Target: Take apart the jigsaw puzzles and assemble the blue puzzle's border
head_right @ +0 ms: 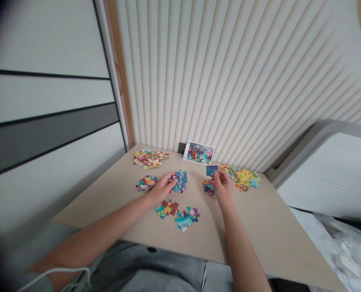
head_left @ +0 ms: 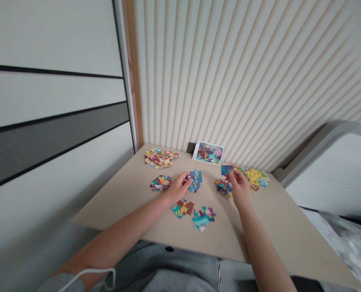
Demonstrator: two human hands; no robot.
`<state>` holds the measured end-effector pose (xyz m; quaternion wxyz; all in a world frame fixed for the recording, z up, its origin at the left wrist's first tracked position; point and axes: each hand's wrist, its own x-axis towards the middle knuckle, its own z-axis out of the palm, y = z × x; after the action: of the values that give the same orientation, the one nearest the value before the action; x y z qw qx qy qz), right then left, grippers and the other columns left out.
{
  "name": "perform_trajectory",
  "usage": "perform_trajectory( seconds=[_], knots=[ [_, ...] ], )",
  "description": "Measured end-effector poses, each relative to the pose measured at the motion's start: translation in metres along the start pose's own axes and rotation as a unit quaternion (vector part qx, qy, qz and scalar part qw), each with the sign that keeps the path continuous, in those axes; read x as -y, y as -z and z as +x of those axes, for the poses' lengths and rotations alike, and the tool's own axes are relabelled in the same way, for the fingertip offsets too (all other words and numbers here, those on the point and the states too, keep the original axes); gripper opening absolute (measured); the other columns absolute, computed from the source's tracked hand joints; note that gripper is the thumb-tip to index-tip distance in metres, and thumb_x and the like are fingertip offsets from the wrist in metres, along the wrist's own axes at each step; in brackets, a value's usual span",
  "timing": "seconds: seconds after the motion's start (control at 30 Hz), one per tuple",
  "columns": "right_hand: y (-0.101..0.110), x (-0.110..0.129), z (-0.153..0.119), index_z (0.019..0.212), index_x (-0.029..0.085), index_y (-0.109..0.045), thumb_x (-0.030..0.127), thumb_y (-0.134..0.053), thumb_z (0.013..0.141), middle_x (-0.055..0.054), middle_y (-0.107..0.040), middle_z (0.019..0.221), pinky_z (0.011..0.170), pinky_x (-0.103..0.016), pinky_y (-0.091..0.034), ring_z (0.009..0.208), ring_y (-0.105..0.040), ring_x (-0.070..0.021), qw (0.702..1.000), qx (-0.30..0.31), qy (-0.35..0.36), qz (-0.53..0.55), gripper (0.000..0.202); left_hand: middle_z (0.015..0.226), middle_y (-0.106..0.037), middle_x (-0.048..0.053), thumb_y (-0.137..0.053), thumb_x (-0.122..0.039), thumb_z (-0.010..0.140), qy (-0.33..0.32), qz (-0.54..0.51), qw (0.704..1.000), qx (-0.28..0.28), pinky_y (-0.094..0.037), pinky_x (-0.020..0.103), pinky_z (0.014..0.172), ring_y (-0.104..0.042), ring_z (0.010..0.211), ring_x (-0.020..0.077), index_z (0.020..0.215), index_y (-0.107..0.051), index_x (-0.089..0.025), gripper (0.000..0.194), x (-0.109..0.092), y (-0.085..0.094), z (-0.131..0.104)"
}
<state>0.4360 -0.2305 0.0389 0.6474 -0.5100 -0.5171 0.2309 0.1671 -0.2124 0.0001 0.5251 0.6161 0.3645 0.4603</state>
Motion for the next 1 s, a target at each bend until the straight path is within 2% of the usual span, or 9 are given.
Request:
perform_trajectory(
  seconds=[0.1, 0.23, 0.47, 0.67, 1.0],
  knots=[
    [0.024, -0.006, 0.013, 0.097, 0.018, -0.068, 0.047, -0.068, 0.083, -0.002, -0.068, 0.075, 0.063, -0.028, -0.047, 0.067, -0.061, -0.0159, 0.997, -0.082, 0.006, -0.011, 0.033, 0.092, -0.062, 0.001, -0.058, -0.053, 0.091, 0.001, -0.003, 1.000, 0.002, -0.043, 0.021, 0.056, -0.051, 0.061, 0.0093, 0.122, -0.058, -0.019, 0.046, 0.001, 0.000, 0.000],
    [0.041, -0.015, 0.019, 0.093, 0.017, -0.069, 0.045, -0.066, 0.084, -0.003, -0.068, 0.071, 0.060, -0.027, -0.044, 0.065, -0.061, -0.0157, 0.994, -0.096, -0.006, -0.043, 0.030, 0.089, -0.062, 0.001, -0.058, -0.053, 0.091, 0.006, 0.003, 1.000, 0.012, -0.042, 0.020, 0.054, -0.051, 0.060, 0.0094, 0.122, -0.058, -0.019, 0.046, 0.002, 0.000, 0.000],
    [0.029, -0.007, 0.014, 0.103, 0.016, -0.066, 0.047, -0.071, 0.081, -0.007, -0.074, 0.081, 0.065, -0.029, -0.049, 0.071, -0.067, -0.0181, 0.997, -0.070, -0.007, -0.025, 0.038, 0.081, -0.058, -0.001, -0.057, -0.053, 0.092, 0.007, 0.002, 1.000, 0.016, -0.040, 0.020, 0.051, -0.048, 0.057, 0.0093, 0.120, -0.057, -0.018, 0.045, -0.002, 0.001, -0.001],
    [0.034, -0.011, 0.015, 0.129, 0.015, -0.059, 0.048, -0.070, 0.081, -0.007, -0.075, 0.080, 0.066, -0.031, -0.049, 0.074, -0.069, -0.0208, 0.994, -0.094, -0.018, -0.053, 0.059, 0.084, -0.060, 0.000, -0.056, -0.049, 0.093, 0.005, 0.009, 1.000, 0.019, -0.039, 0.020, 0.050, -0.049, 0.057, 0.0091, 0.121, -0.057, -0.018, 0.042, 0.000, 0.001, 0.000],
    [0.039, -0.017, 0.019, 0.125, 0.014, -0.064, 0.042, -0.060, 0.082, -0.007, -0.072, 0.078, 0.062, -0.029, -0.048, 0.070, -0.066, -0.0200, 0.987, -0.103, -0.003, -0.123, 0.051, 0.083, -0.061, 0.000, -0.056, -0.051, 0.092, 0.001, 0.029, 1.000, 0.011, -0.039, 0.020, 0.050, -0.051, 0.057, 0.0099, 0.122, -0.057, -0.019, 0.043, 0.002, 0.001, -0.001]
  ],
)
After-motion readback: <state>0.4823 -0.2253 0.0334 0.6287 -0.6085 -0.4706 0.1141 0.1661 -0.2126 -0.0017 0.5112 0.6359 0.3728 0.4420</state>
